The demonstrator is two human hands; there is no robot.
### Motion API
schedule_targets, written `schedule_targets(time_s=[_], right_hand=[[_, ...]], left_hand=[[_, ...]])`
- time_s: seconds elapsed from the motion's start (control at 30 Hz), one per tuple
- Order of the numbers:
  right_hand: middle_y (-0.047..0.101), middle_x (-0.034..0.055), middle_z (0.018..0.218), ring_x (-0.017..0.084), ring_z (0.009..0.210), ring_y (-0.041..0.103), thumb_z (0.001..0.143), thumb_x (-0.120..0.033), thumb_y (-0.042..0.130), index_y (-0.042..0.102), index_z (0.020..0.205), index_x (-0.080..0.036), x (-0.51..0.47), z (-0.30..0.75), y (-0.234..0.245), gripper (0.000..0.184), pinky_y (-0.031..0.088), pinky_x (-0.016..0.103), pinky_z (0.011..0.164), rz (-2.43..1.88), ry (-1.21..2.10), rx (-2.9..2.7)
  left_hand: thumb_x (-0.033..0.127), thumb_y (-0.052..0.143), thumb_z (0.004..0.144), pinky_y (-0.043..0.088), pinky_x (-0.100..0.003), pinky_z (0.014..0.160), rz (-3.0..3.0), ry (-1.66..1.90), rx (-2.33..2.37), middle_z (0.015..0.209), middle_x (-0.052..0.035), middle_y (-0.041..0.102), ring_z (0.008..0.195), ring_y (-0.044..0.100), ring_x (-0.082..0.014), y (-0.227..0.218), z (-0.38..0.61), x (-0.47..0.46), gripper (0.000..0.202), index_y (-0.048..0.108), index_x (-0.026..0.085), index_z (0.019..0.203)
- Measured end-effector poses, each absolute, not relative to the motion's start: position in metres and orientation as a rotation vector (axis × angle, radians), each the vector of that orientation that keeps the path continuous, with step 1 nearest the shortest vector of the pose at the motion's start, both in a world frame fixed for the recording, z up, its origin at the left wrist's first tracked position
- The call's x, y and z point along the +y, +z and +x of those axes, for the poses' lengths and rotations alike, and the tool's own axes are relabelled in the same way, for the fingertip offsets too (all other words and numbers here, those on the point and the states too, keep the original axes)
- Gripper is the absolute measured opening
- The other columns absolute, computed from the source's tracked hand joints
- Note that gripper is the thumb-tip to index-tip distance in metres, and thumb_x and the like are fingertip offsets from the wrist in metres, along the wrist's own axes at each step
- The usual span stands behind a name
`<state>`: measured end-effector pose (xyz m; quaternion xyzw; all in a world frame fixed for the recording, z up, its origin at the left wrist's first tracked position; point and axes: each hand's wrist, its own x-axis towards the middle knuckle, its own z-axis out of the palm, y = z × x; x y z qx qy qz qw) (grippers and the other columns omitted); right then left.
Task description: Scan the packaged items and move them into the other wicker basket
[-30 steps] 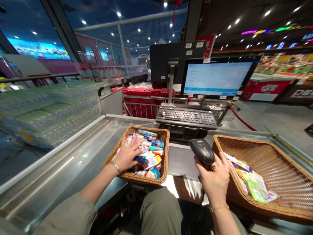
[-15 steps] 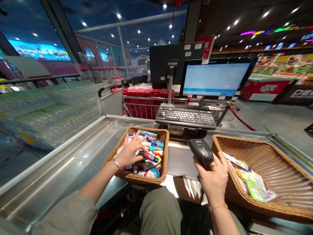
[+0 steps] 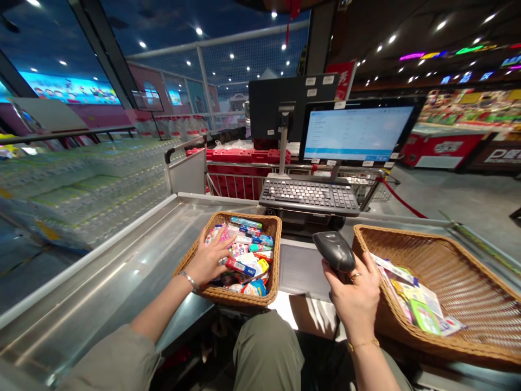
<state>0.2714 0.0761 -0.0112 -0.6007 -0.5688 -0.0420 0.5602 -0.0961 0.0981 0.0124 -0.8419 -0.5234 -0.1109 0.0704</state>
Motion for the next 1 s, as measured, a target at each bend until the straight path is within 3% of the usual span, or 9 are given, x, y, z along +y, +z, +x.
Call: schedule_targets(time_s=[0.5,0.73,1.0], right_hand=[[0.068,0.0111,0.114,0.032,0.132,0.042,0.079,-0.049,0.064,0.072,0.097,-0.018,0.075,0.277,-0.008,0.037,0.032,0.054,0.111,-1.406,-0.135,-1.350],[0.067,0.0110,0.116,0.032,0.135,0.039,0.080,-0.044,0.062,0.070,0.102,-0.018,0.073,0.284,-0.006,0.035,0.028,0.056,0.111,-1.415,-0.129,-1.354],[0.063,0.0120,0.124,0.032,0.136,0.038,0.078,-0.034,0.067,0.068,0.109,-0.017,0.069,0.292,0.000,0.036,0.028,0.056,0.111,-1.414,-0.157,-1.351]], left_hand=[[0.019,0.062,0.072,-0.006,-0.074,0.110,-2.274,-0.698,-1.513,0.145,0.0017,0.049,0.147,0.016,-0.0341,0.044,-0.027,0.123,0.020,0.070,0.030,0.087],[0.020,0.062,0.075,-0.005,-0.076,0.110,-2.227,-0.846,-1.477,0.144,0.0011,0.051,0.147,0.017,-0.0346,0.048,0.019,0.141,0.016,0.070,0.029,0.086],[0.022,0.062,0.078,-0.013,-0.074,0.109,-2.257,-0.933,-1.461,0.145,0.0019,0.050,0.148,0.013,-0.0336,0.051,0.070,0.157,0.011,0.069,0.028,0.084]])
